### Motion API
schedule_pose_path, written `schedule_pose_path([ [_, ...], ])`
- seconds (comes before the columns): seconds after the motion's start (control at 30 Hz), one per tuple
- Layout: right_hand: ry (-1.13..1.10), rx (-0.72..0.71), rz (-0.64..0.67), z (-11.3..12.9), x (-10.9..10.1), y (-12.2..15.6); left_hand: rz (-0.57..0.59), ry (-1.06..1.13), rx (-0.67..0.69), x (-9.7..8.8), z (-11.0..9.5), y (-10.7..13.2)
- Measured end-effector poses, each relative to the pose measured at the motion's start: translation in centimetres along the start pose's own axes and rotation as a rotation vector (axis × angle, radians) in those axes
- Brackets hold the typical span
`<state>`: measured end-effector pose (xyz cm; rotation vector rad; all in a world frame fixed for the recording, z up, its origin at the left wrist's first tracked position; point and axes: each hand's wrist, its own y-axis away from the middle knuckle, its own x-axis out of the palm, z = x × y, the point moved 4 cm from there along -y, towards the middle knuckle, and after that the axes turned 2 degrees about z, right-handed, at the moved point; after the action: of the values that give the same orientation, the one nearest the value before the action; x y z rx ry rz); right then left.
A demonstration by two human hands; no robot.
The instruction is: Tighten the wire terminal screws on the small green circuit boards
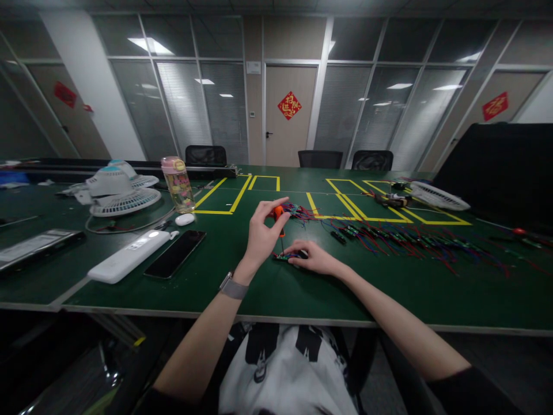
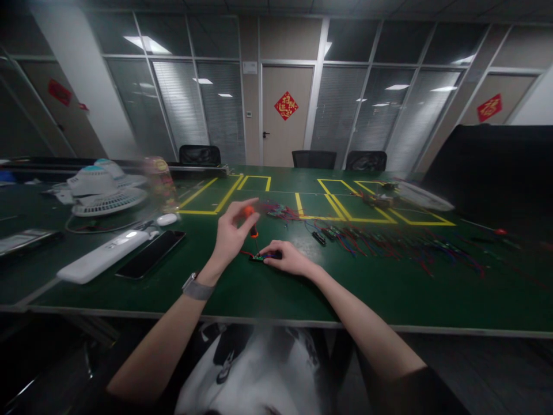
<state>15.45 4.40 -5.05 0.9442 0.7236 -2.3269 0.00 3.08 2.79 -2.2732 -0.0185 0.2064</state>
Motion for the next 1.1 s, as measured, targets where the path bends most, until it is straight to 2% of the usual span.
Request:
schedule_pose_path([
  [0.1,-0.01,-0.002,-0.006,-0.01,-0.01,0.0,-0.041,-0.084,0.012,-0.3,-0.12,-0.03],
  [0.23,-0.01,-0.011,-0.002,-0.03,0.0,-0.04,0.074,0.121,-0.042,0.17,0.04,-0.09],
  [0.3,-0.003,-0.007,0.0,-0.03,0.01,-0.05,0.092,0.168,-0.067,0.32,0.18,-0.09],
  [0.5,0.002,0.004,0.005,-0.03,0.02,-0.05,-0.029,-0.067,-0.003,-0.2,-0.12,-0.09],
  [0.63,-0.005,-0.004,0.001,-0.03,0.0,-0.04,0.075,0.129,-0.062,0.26,-0.14,-0.13],
  [0.7,0.001,0.0,0.002,-0.02,0.01,-0.05,0.09,0.166,-0.073,0.36,-0.11,-0.1],
  [0.9,-0.004,0.004,-0.001,-0.1,0.07,-0.09,-0.078,-0.163,-0.002,-0.5,0.11,-0.06],
  [0.97,-0.01,0.002,-0.003,-0.2,0.08,-0.08,-0.068,-0.116,-0.02,-0.45,0.36,-0.14],
  [1.1,-0.017,-0.002,-0.004,-0.41,0.11,-0.07,0.009,0.142,-0.096,0.09,0.76,-0.18],
])
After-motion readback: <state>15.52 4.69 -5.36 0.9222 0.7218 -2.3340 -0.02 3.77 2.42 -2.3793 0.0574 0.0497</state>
